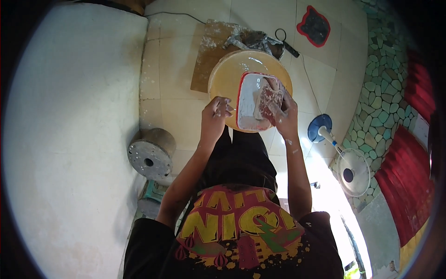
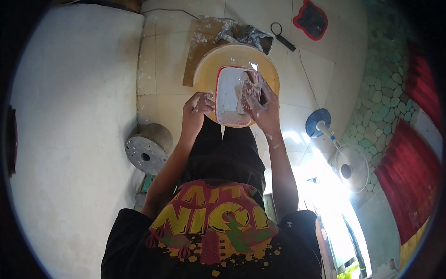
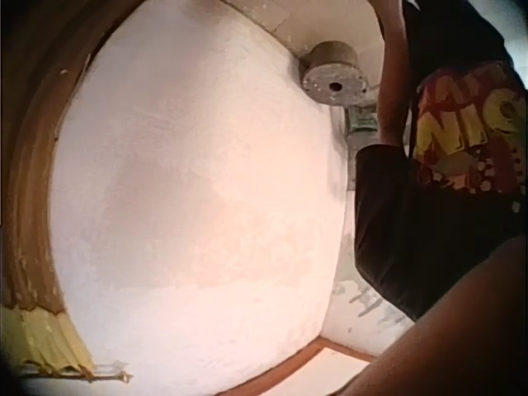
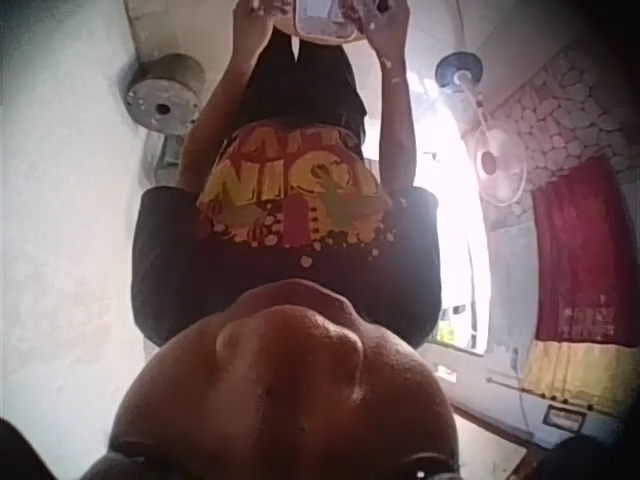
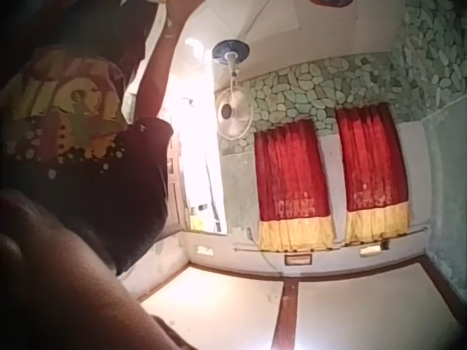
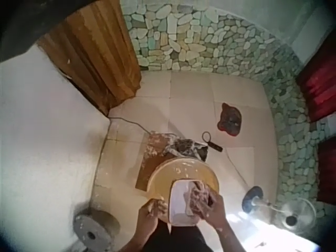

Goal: Plastering and smoothing a wall surface using joint compound and a putty knife.

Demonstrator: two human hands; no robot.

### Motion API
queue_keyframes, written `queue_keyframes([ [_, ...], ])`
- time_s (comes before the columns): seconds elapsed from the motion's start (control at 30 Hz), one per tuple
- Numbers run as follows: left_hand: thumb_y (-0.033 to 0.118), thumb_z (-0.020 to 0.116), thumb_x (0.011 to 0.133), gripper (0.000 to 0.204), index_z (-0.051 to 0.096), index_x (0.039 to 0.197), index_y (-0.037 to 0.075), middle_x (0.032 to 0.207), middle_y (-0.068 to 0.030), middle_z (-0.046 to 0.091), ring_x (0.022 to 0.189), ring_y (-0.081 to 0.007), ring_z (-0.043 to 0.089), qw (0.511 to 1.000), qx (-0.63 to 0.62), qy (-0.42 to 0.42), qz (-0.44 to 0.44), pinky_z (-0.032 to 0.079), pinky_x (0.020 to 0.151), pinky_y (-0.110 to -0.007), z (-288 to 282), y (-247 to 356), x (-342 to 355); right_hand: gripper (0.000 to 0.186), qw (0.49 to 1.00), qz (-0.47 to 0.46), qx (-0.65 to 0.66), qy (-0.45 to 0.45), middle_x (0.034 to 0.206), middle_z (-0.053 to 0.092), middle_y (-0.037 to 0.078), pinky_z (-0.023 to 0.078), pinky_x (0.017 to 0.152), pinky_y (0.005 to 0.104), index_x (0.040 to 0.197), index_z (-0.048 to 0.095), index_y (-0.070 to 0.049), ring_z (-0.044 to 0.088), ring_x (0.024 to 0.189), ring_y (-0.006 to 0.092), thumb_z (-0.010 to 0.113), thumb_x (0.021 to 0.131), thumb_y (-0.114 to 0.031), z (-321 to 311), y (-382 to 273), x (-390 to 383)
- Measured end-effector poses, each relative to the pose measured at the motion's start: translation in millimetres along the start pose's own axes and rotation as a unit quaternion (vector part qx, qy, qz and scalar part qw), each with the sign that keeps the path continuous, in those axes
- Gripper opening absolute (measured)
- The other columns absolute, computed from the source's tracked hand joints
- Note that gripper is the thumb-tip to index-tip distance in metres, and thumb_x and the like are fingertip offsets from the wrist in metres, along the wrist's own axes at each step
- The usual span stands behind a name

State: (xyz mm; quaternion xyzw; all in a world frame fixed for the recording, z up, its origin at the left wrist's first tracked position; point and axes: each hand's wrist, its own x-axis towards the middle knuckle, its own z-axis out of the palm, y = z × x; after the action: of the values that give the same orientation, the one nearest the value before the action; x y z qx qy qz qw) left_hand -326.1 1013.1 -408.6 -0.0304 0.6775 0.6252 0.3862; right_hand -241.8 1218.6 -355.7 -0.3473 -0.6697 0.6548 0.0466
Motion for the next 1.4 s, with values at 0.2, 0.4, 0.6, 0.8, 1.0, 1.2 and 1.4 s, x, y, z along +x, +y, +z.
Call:
queue_keyframes([
  [0.2, 0.046, 0.035, 0.108, 0.055, 0.056, 0.133, 0.002, 0.114, -0.0128, 0.068, 0.103, -0.0218, 0.067, 0.984, -0.170, -0.035, -0.027, 0.053, 0.092, -0.037, -5.3, 26.5, -48.0, 0.057, 0.993, -0.061, 0.055, -0.083, 0.125, 0.066, 0.013, 0.050, 0.096, 0.0322, 0.145, 0.049, 0.004, 0.064, 0.110, 0.0178, 0.068, 0.092, -0.008, 4.5, -75.8, -42.6],
  [0.4, 0.061, 0.028, 0.104, 0.074, 0.042, 0.151, 0.005, 0.146, -0.0160, 0.054, 0.131, -0.0320, 0.056, 0.861, -0.500, -0.073, 0.051, 0.045, 0.110, -0.049, 10.9, 72.5, -99.6, 0.063, 0.951, -0.153, 0.059, -0.262, 0.129, 0.064, 0.014, 0.046, 0.102, 0.0324, 0.142, 0.052, 0.006, 0.061, 0.116, 0.0184, 0.072, 0.085, -0.010, 13.9, -113.8, -67.2],
  [0.6, 0.054, 0.036, 0.103, 0.068, 0.044, 0.149, 0.006, 0.144, -0.0147, 0.055, 0.128, -0.0323, 0.057, 0.783, -0.596, -0.067, 0.167, 0.048, 0.108, -0.049, 16.1, 41.1, -137.8, 0.061, 0.907, -0.198, 0.022, -0.370, 0.118, 0.068, 0.014, 0.050, 0.092, 0.0307, 0.140, 0.054, 0.003, 0.064, 0.104, 0.0166, 0.071, 0.082, -0.001, 34.0, -133.2, -92.4],
  [0.8, 0.069, 0.030, 0.100, 0.080, 0.044, 0.150, 0.008, 0.146, -0.0146, 0.053, 0.130, -0.0335, 0.055, 0.680, -0.662, -0.035, 0.314, 0.044, 0.111, -0.051, -1.0, 16.2, -211.3, 0.036, 0.878, -0.230, -0.188, -0.375, 0.103, 0.065, 0.019, 0.056, 0.082, 0.0400, 0.114, 0.061, 0.001, 0.067, 0.096, 0.0360, 0.074, 0.083, -0.010, 72.0, -141.7, -149.0],
  [1.0, 0.076, 0.030, 0.097, 0.087, 0.044, 0.150, 0.008, 0.146, -0.0161, 0.053, 0.131, -0.0358, 0.054, 0.773, -0.485, 0.240, 0.331, 0.044, 0.110, -0.052, -12.1, -4.1, -281.9, 0.029, 0.722, -0.575, -0.289, -0.255, 0.093, 0.066, 0.014, 0.057, 0.072, 0.0447, 0.103, 0.064, -0.005, 0.068, 0.085, 0.0356, 0.077, 0.081, -0.018, 100.2, -115.8, -206.2],
  [1.2, 0.075, 0.033, 0.097, 0.086, 0.047, 0.147, 0.007, 0.144, -0.0166, 0.055, 0.127, -0.0341, 0.057, 0.729, -0.524, 0.307, 0.317, 0.045, 0.109, -0.050, -25.5, -69.4, -346.8, 0.029, 0.646, -0.508, -0.394, -0.412, 0.097, 0.070, 0.014, 0.058, 0.067, 0.0445, 0.111, 0.068, -0.006, 0.072, 0.082, 0.0333, 0.072, 0.084, -0.017, 119.1, -93.4, -303.4],
  [1.4, 0.073, 0.035, 0.098, 0.082, 0.049, 0.144, 0.007, 0.139, -0.0179, 0.058, 0.124, -0.0348, 0.058, 0.644, -0.561, 0.358, 0.378, 0.047, 0.107, -0.050, -47.8, -124.2, -423.0, 0.032, 0.659, -0.488, -0.266, -0.506, 0.099, 0.071, 0.016, 0.058, 0.067, 0.0459, 0.116, 0.070, -0.006, 0.071, 0.079, 0.0353, 0.069, 0.085, -0.015, 153.0, -73.0, -397.0],
])
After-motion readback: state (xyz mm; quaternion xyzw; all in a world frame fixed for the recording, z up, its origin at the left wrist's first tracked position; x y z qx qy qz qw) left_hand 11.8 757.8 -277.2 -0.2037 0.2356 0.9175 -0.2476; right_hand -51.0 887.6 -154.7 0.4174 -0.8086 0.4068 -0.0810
